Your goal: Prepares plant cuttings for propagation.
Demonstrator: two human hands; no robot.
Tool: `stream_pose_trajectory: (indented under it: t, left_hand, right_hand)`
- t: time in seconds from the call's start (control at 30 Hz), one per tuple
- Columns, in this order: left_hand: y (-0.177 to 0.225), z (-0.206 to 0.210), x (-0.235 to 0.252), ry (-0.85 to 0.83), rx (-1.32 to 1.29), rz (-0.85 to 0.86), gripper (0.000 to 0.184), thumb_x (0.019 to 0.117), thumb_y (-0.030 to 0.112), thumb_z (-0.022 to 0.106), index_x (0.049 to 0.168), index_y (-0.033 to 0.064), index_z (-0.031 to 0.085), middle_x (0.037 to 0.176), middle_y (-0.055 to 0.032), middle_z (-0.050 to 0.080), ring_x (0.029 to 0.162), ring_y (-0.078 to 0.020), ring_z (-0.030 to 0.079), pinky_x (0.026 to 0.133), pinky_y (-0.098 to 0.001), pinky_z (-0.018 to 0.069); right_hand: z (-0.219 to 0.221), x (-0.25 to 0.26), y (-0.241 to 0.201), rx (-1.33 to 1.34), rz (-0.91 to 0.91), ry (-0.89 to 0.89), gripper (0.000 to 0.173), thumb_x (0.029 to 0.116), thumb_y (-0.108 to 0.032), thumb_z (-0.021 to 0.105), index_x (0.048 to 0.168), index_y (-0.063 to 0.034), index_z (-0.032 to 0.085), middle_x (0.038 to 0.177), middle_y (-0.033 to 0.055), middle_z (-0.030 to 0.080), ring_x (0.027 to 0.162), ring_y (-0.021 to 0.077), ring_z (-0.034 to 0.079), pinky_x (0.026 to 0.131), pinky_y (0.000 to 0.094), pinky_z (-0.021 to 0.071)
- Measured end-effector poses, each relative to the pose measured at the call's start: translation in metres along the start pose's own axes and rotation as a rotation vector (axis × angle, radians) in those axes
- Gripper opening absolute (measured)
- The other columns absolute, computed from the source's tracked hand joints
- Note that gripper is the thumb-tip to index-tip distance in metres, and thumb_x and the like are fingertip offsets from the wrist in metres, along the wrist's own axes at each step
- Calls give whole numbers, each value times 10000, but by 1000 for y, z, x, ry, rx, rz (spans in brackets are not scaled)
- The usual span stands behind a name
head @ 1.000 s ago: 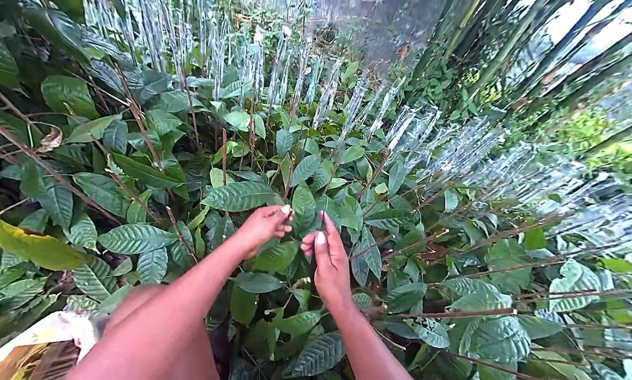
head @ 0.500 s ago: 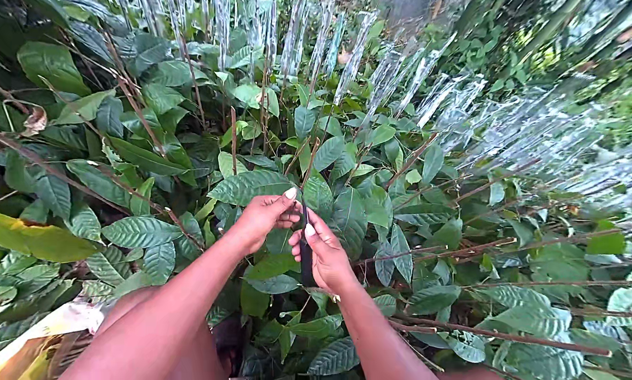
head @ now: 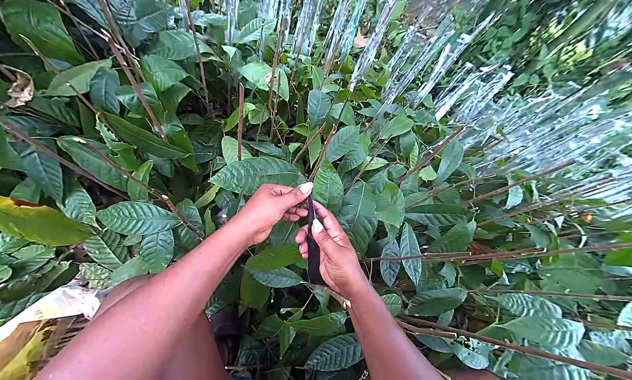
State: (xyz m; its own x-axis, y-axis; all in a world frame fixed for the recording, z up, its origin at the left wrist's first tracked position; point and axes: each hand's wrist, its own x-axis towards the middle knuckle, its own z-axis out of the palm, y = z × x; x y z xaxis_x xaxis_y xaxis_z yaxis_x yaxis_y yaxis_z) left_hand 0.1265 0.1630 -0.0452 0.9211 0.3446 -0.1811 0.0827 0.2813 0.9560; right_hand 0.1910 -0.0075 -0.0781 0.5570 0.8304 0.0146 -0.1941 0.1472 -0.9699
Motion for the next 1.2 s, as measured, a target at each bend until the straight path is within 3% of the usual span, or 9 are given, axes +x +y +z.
stream_pose_trajectory:
  t: [0.17, 0.33, 0.63, 0.73, 0.83, 0.9, 0.93, 1.07, 1.2]
  left_hand:
    - [0, 3, 3, -2, 14, -17, 298, 1055, 220, 573, 925, -17, 699, 871, -96, 729, 750, -149, 714, 738, -292, 610]
    - [0, 6, 5, -14, 10, -42, 214, 1049, 172, 577, 1094, -2, 691, 885, -96, 701, 717, -152, 694, 688, -286, 605]
    - [1, 8, 13, 0, 62, -96, 200, 1047, 139, 581, 1146, -15, 661, 886, -105, 696, 706, -154, 700, 674, -288, 610]
    - [12, 7, 15, 75, 249, -11, 356, 1061, 333, 565, 1252, 45, 649, 1041, -105, 719, 804, -194, 708, 735, -355, 601]
    - [29, 4, 24, 184, 256, 260, 489, 1073, 509, 435, 1354, 133, 574, 1299, -87, 649, 868, -213, 694, 712, -398, 586]
    - [40, 10, 33, 72, 173, 354, 579, 1069, 570, 348, 1517, 211, 423, 1471, -46, 537, 1005, -208, 692, 785, -396, 600]
    - [43, 16, 37, 10, 135, 351, 599, 1069, 573, 339, 1548, 217, 390, 1463, -48, 538, 1057, -227, 683, 836, -420, 599]
    - [50, 36, 39, -23, 110, 217, 529, 1112, 447, 333, 1270, 42, 634, 1148, -110, 673, 940, -208, 696, 840, -379, 595]
    - [51, 35, 34, -57, 80, 169, 466, 1113, 365, 400, 1091, -3, 686, 1036, -111, 706, 867, -188, 711, 809, -341, 606]
  right_hand:
    - [-6, -2, 7, 6, 36, 1, 492, 1092, -174, 385, 1580, -118, 348, 902, 75, 629, 739, 136, 619, 681, 258, 544]
    - [-13, -3, 8, -27, 47, 10, 496, 1095, -180, 378, 1580, -82, 348, 912, 74, 638, 748, 134, 620, 686, 258, 544]
    - [-20, -2, 10, -72, 107, 25, 505, 1104, -167, 379, 1602, -94, 335, 893, 66, 635, 732, 132, 618, 647, 252, 536]
    - [-17, -6, -3, -60, 48, 66, 525, 1096, -164, 371, 1606, -59, 304, 902, 68, 635, 715, 130, 610, 629, 253, 532]
    - [-11, -10, -27, 55, -113, 96, 517, 1084, -166, 373, 1578, -30, 304, 932, 62, 633, 772, 138, 635, 720, 285, 572]
    - [-10, -3, -40, 123, -189, 84, 495, 1091, -154, 362, 1569, -40, 309, 959, 84, 655, 826, 163, 671, 773, 310, 594]
    - [-11, 2, -45, 139, -205, 81, 496, 1091, -146, 357, 1573, -45, 294, 981, 103, 670, 855, 181, 689, 791, 326, 603]
    - [-14, 17, -56, 102, -221, 125, 516, 1086, -143, 371, 1582, -29, 287, 1041, 137, 682, 829, 191, 688, 738, 322, 597]
    - [-15, 19, -59, 9, -201, 99, 523, 1082, -178, 385, 1568, 5, 322, 950, 104, 681, 758, 152, 651, 679, 282, 563]
